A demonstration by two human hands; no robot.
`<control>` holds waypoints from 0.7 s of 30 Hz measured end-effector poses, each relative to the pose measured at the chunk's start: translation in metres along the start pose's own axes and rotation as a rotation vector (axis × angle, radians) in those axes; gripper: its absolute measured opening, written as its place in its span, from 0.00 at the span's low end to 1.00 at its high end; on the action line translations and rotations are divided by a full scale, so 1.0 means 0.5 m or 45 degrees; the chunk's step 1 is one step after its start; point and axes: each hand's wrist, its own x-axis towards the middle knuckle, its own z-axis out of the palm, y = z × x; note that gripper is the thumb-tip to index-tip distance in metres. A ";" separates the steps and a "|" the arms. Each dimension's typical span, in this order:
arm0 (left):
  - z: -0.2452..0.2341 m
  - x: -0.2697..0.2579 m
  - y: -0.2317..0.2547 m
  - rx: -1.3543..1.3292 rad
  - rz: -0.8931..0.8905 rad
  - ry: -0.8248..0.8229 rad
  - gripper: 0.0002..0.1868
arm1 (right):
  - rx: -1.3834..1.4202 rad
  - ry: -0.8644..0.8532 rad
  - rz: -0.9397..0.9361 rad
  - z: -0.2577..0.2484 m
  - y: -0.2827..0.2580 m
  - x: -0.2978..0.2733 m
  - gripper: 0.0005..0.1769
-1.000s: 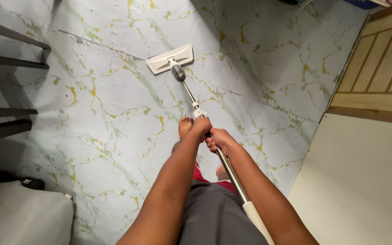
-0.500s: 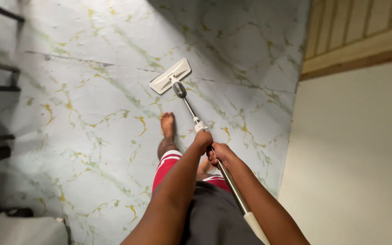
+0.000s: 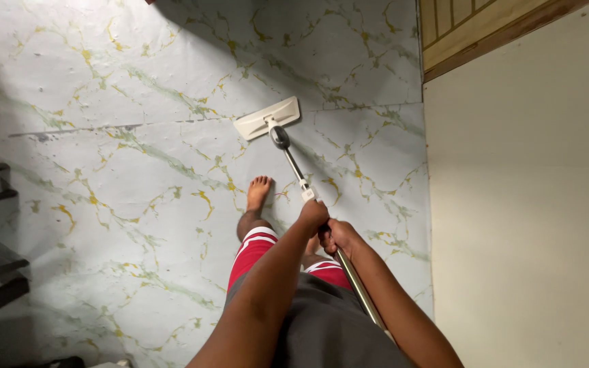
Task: The person mops the floor and arranges the chairs.
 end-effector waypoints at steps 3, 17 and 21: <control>-0.082 0.058 0.040 -0.061 0.012 0.018 0.23 | 0.060 0.003 -0.008 0.084 -0.065 0.044 0.23; -0.194 0.389 -0.007 0.593 0.283 -0.035 0.24 | 0.315 -0.125 -0.070 0.241 -0.152 0.137 0.20; -0.171 0.164 0.037 0.256 0.122 -0.003 0.23 | 0.266 -0.058 -0.102 0.182 -0.081 0.083 0.19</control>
